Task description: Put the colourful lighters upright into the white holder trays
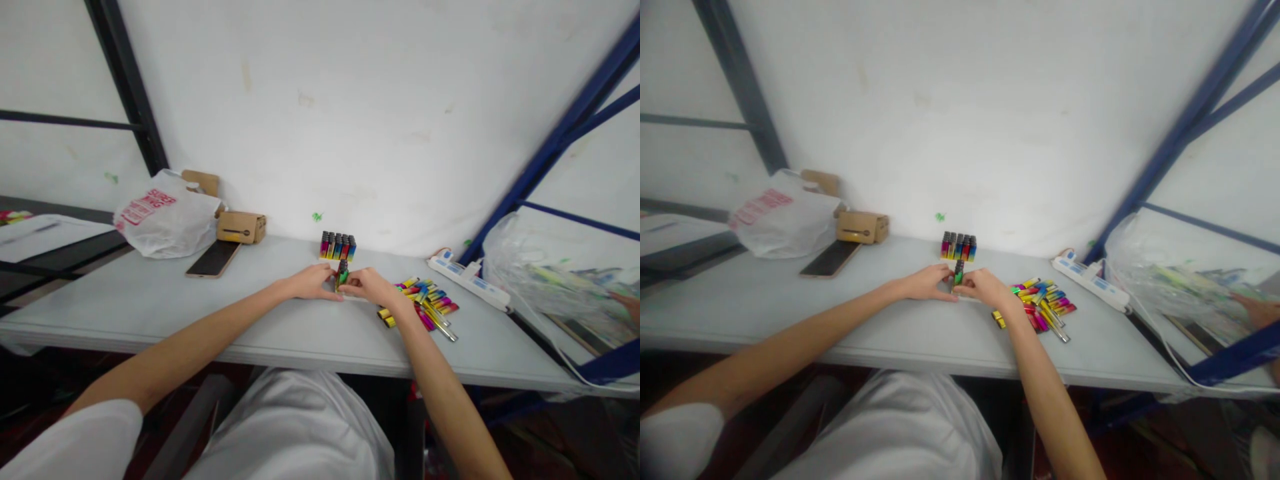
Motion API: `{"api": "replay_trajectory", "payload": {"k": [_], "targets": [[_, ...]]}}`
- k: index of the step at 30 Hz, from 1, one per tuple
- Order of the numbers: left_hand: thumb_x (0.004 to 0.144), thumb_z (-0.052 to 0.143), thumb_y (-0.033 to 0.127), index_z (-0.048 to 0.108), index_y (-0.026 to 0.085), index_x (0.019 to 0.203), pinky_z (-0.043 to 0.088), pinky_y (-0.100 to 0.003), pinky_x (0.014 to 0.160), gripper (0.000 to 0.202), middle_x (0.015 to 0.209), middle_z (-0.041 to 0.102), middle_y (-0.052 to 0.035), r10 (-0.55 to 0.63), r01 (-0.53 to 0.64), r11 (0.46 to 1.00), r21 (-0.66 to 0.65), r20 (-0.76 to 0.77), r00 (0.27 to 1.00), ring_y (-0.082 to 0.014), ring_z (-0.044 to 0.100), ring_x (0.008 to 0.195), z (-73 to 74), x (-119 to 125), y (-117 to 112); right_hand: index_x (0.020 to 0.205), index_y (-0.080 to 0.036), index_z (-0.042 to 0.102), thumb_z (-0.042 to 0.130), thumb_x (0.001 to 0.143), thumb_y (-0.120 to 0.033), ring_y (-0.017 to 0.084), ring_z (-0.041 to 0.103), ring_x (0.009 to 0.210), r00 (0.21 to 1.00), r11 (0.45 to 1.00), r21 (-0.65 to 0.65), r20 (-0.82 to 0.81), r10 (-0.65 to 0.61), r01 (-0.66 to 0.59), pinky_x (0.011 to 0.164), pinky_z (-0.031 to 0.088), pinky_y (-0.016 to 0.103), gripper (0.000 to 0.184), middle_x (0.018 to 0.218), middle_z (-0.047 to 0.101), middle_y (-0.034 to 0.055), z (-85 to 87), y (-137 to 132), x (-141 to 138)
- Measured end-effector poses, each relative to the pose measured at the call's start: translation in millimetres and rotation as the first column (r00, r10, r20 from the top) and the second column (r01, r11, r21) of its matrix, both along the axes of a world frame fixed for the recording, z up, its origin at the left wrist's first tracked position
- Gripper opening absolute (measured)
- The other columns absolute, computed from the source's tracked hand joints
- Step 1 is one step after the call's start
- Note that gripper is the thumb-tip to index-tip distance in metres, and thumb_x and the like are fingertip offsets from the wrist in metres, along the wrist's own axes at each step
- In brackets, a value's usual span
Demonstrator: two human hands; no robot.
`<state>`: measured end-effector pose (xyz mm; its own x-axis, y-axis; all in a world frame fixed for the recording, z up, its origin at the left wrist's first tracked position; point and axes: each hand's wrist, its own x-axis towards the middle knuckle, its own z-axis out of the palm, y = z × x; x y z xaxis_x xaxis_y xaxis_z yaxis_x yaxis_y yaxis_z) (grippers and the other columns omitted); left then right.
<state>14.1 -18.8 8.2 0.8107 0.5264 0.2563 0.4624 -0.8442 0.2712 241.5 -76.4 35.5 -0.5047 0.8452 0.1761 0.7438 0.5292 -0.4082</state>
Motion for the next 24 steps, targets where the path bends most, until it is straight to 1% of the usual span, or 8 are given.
{"api": "replay_trajectory", "payload": {"k": [2, 5, 9, 12, 14, 16, 19, 24], "targets": [[0.084, 0.067, 0.074, 0.068, 0.016, 0.111, 0.047, -0.031, 0.084, 0.064, 0.101, 0.067, -0.0086, 0.007, -0.007, 1.0, 0.008, -0.001, 1.0, -0.0258, 0.064, 0.094, 0.1, 0, 0, 0.086, -0.016, 0.075, 0.065, 0.097, -0.046, 0.015, 0.06, 0.063, 0.998, 1.0, 0.008, -0.055, 0.0, 0.0, 0.061, 0.041, 0.025, 0.034, 0.074, 0.074, 0.0028, 4.7, -1, 10], [0.083, 0.068, 0.074, 0.067, 0.015, 0.113, 0.048, -0.031, 0.084, 0.066, 0.102, 0.067, -0.009, 0.009, -0.009, 1.0, 0.005, -0.001, 1.0, -0.0253, 0.065, 0.093, 0.4, 0, 0, 0.091, -0.016, 0.076, 0.058, 0.101, -0.043, 0.017, 0.065, 0.069, 0.985, 0.981, 0.098, -0.06, -0.164, 0.17, 0.067, 0.044, 0.027, 0.034, 0.08, 0.077, 0.0053, 11.1, 3, 34], [0.083, 0.069, 0.073, 0.067, 0.014, 0.112, 0.048, -0.03, 0.082, 0.066, 0.103, 0.068, -0.0096, 0.017, -0.017, 1.0, 0.0, -0.018, 1.0, -0.025, 0.065, 0.093, 0.4, 0, 0, 0.099, -0.014, 0.077, 0.057, 0.1, -0.026, 0.022, 0.071, 0.089, 0.873, 0.859, 0.204, 0.036, -0.486, 0.469, 0.081, 0.048, 0.029, 0.023, 0.099, 0.08, 0.0113, 8.5, 15, 71], [0.083, 0.068, 0.073, 0.068, 0.014, 0.109, 0.047, -0.03, 0.082, 0.065, 0.103, 0.068, -0.0097, 0.028, -0.027, 1.0, 0.009, -0.035, 0.999, -0.025, 0.065, 0.093, 0.3, 1, 0, 0.108, -0.014, 0.076, 0.055, 0.101, -0.029, 0.024, 0.072, 0.1, 0.763, 0.776, 0.179, 0.148, -0.629, 0.605, 0.089, 0.049, 0.031, 0.026, 0.108, 0.079, 0.0139, 2.8, 16, 86], [0.083, 0.068, 0.074, 0.068, 0.013, 0.108, 0.047, -0.03, 0.082, 0.066, 0.103, 0.068, -0.0097, 0.033, -0.032, 0.999, 0.015, -0.043, 0.999, -0.025, 0.065, 0.093, 0.4, 1, 0, 0.116, -0.014, 0.074, 0.058, 0.1, -0.038, 0.028, 0.071, 0.107, 0.693, 0.733, 0.133, 0.249, -0.677, 0.668, 0.093, 0.05, 0.035, 0.033, 0.112, 0.077, 0.0169, 0.7, 11, 89], [0.083, 0.069, 0.073, 0.068, 0.013, 0.109, 0.047, -0.03, 0.082, 0.066, 0.103, 0.067, -0.0098, 0.032, -0.032, 0.999, 0.017, -0.048, 0.998, -0.025, 0.065, 0.093, 0.5, 1, 0, 0.124, -0.015, 0.071, 0.064, 0.094, -0.052, 0.034, 0.067, 0.116, 0.623, 0.686, 0.096, 0.34, -0.704, 0.722, 0.096, 0.05, 0.042, 0.048, 0.122, 0.072, 0.0205, 0.9, 4, 86], [0.083, 0.069, 0.073, 0.068, 0.012, 0.109, 0.047, -0.03, 0.083, 0.066, 0.102, 0.067, -0.01, 0.035, -0.033, 0.999, 0.027, -0.052, 0.998, -0.025, 0.065, 0.093, 0.6, 2, 0, 0.132, -0.018, 0.067, 0.066, 0.087, -0.067, 0.04, 0.063, 0.124, 0.574, 0.643, 0.046, 0.407, -0.711, 0.764, 0.098, 0.05, 0.05, 0.066, 0.134, 0.065, 0.0229, 3.5, -4, 76], [0.083, 0.067, 0.075, 0.068, 0.013, 0.109, 0.047, -0.03, 0.081, 0.068, 0.102, 0.068, -0.0103, 0.041, -0.039, 0.998, 0.041, -0.048, 0.998, -0.0251, 0.065, 0.092, -1.5, 1, 1, 0.137, -0.015, 0.064, 0.064, 0.091, -0.063, 0.037, 0.067, 0.12, 0.617, 0.678, 0.004, 0.41, -0.672, 0.735, 0.1, 0.05, 0.045, 0.066, 0.136, 0.061, 0.0248, 1.7, -3, 62]]}}
